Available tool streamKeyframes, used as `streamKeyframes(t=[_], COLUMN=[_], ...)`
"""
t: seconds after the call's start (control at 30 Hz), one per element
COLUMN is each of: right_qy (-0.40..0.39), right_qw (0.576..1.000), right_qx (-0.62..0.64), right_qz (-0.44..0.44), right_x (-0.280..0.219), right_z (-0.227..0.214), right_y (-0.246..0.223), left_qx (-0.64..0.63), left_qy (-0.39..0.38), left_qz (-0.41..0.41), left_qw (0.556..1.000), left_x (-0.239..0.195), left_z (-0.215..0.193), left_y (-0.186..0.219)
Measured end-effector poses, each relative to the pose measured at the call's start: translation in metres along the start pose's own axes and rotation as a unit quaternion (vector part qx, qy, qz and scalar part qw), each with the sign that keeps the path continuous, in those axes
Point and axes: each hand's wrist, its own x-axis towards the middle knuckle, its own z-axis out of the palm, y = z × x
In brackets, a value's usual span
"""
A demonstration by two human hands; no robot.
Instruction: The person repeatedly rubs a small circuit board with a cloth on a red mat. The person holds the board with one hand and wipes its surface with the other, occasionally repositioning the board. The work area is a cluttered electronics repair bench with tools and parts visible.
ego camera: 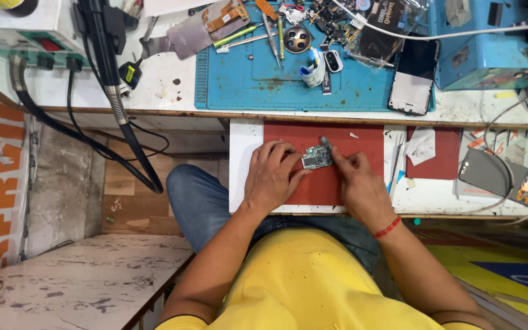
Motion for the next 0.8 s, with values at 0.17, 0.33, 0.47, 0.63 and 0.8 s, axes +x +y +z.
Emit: streamKeyframes(t=[0.17, 0.33, 0.47, 0.63, 0.8], right_qy=[-0.052, -0.1, 0.003, -0.101, -0.069], right_qw=[0.997, 0.994, 1.0, 0.993, 0.997], right_qx=[0.016, 0.028, 0.025, -0.006, 0.011], right_qz=[0.06, 0.016, 0.002, 0.054, 0.033], right_x=[0.004, 0.001, -0.005, 0.003, 0.006], right_z=[0.0, -0.002, -0.001, -0.005, -0.005], right_y=[-0.005, -0.003, -0.002, -0.008, -0.004], left_qx=[0.001, -0.003, 0.0, 0.005, -0.003], left_qy=[-0.005, -0.004, 0.002, 0.002, -0.004], left_qz=[0.002, -0.003, 0.003, 0.006, 0.001], left_qw=[1.0, 1.0, 1.0, 1.0, 1.0], left_x=[-0.001, -0.003, -0.003, -0.001, -0.002], left_z=[-0.001, -0.001, 0.002, -0.001, 0.002], left_y=[-0.002, -0.002, -0.002, -0.003, -0.002])
